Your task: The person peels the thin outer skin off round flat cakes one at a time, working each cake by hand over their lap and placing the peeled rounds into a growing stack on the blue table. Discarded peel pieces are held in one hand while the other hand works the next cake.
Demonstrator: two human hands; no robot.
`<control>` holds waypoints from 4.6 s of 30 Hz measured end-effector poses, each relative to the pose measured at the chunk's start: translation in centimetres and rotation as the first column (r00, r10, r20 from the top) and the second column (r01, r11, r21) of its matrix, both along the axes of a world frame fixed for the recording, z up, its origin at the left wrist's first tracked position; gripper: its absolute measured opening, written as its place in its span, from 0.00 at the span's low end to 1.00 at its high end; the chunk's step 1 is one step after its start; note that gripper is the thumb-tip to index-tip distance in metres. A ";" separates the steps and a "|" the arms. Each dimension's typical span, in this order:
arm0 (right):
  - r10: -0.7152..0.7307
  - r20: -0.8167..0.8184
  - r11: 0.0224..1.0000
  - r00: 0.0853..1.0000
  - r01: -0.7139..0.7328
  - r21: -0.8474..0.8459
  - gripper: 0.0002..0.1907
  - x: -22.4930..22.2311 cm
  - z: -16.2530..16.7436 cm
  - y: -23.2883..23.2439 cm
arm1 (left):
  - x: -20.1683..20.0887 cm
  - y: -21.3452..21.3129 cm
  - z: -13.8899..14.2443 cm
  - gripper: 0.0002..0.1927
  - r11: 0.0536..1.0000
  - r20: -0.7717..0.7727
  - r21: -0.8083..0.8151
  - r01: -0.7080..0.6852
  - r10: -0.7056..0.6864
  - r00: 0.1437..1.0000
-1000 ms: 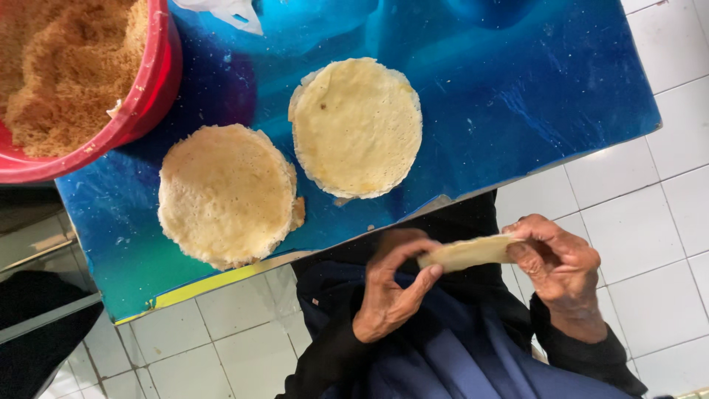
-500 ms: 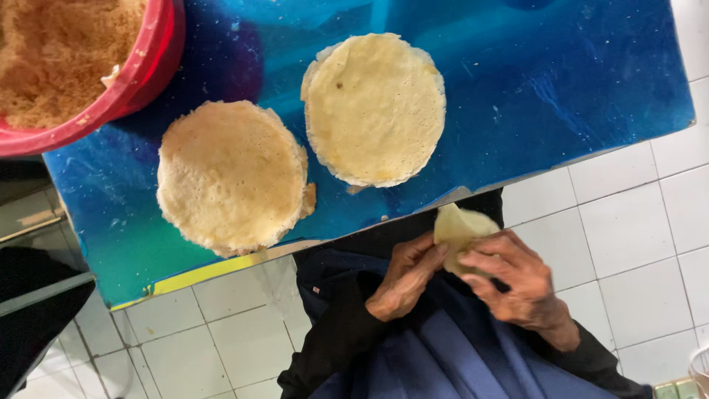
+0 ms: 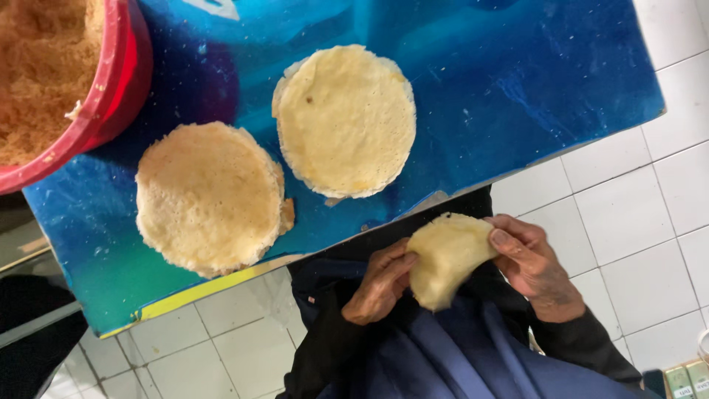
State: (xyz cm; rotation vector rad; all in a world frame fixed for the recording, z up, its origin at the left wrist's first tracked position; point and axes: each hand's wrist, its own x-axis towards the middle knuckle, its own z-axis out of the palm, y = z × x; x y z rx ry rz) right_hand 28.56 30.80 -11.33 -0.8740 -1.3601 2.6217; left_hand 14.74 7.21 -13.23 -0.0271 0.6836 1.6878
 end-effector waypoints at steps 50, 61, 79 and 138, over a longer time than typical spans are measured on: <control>0.041 0.047 0.816 0.998 -0.060 0.574 0.10 -0.6 1.9 -2.4 | 2.1 4.4 5.6 0.13 0.944 -0.870 -0.057 -0.324 0.112 0.479; 0.094 -0.024 0.724 0.995 -0.051 0.687 0.13 -1.2 3.6 -3.0 | 3.4 4.3 2.0 0.04 0.951 -0.416 -0.073 -0.302 0.246 0.876; 0.178 0.084 0.725 0.980 -0.188 0.663 0.13 -1.2 1.7 -2.8 | 3.2 4.1 0.3 0.06 0.931 -0.815 -0.041 -0.362 0.179 0.551; 0.141 -0.104 0.936 0.985 -0.098 0.337 0.16 -1.4 3.2 -5.1 | 3.4 -0.4 5.0 0.12 0.866 -0.605 0.050 -0.498 0.423 0.675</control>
